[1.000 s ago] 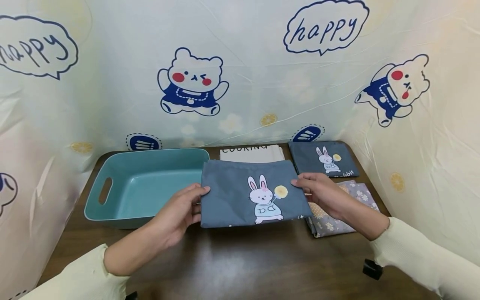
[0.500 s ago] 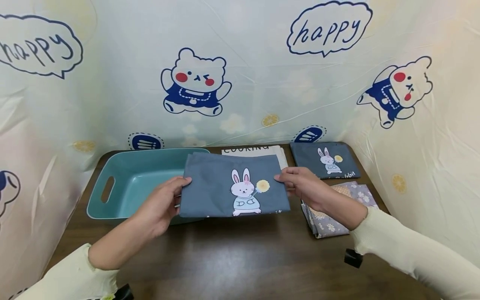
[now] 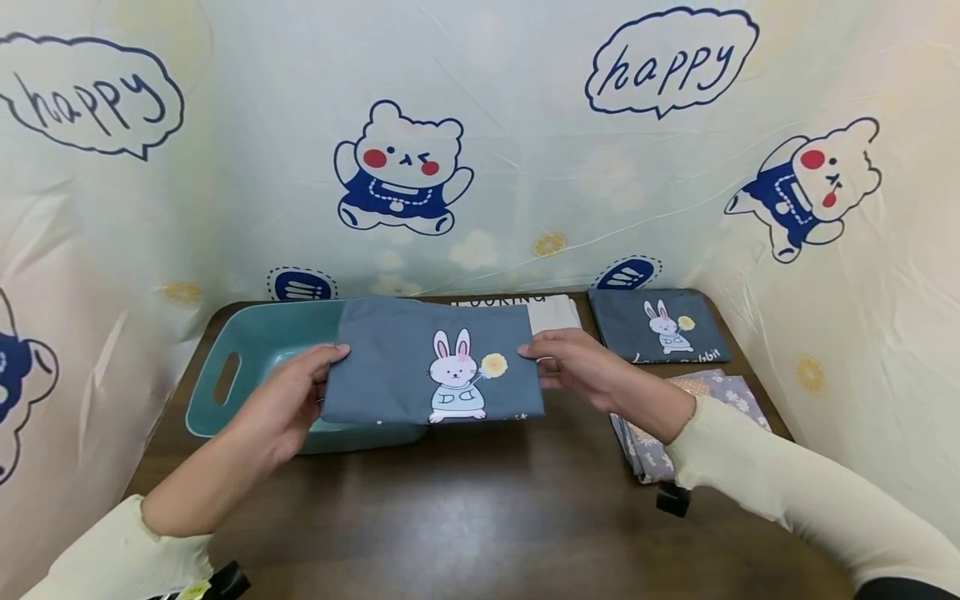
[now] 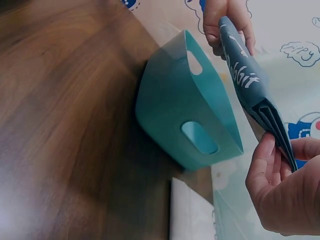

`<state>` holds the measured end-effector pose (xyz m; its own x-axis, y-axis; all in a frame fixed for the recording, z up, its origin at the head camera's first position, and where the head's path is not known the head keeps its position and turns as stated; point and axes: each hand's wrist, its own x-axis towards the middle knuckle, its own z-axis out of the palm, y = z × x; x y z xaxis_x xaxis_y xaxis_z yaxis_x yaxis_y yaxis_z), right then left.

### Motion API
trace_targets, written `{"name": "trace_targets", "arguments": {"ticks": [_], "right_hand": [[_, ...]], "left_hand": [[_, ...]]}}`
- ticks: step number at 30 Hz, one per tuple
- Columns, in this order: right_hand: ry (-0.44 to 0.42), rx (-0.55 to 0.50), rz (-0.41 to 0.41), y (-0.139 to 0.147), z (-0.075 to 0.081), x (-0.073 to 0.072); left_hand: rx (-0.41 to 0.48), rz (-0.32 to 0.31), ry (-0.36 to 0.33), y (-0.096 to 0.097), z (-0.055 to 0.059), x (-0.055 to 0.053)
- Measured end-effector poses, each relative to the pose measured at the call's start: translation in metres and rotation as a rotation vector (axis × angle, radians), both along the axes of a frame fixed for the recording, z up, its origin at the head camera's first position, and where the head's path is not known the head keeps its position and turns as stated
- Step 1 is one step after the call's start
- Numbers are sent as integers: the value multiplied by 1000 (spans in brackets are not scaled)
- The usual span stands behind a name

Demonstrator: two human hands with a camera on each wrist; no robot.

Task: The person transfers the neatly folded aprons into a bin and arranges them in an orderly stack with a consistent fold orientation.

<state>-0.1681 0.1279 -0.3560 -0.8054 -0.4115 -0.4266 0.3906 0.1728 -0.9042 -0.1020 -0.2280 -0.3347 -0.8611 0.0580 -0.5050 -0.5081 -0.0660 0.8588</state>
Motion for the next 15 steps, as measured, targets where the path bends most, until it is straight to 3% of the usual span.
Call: {"name": "trace_targets", "arguments": {"ticks": [6, 15], "right_hand": [[-22, -10, -8, -19, 1, -5], [-61, -26, 2, -51, 0, -13]], "left_hand": [[8, 10, 25, -20, -3, -4], [24, 52, 3, -52, -3, -10]]}}
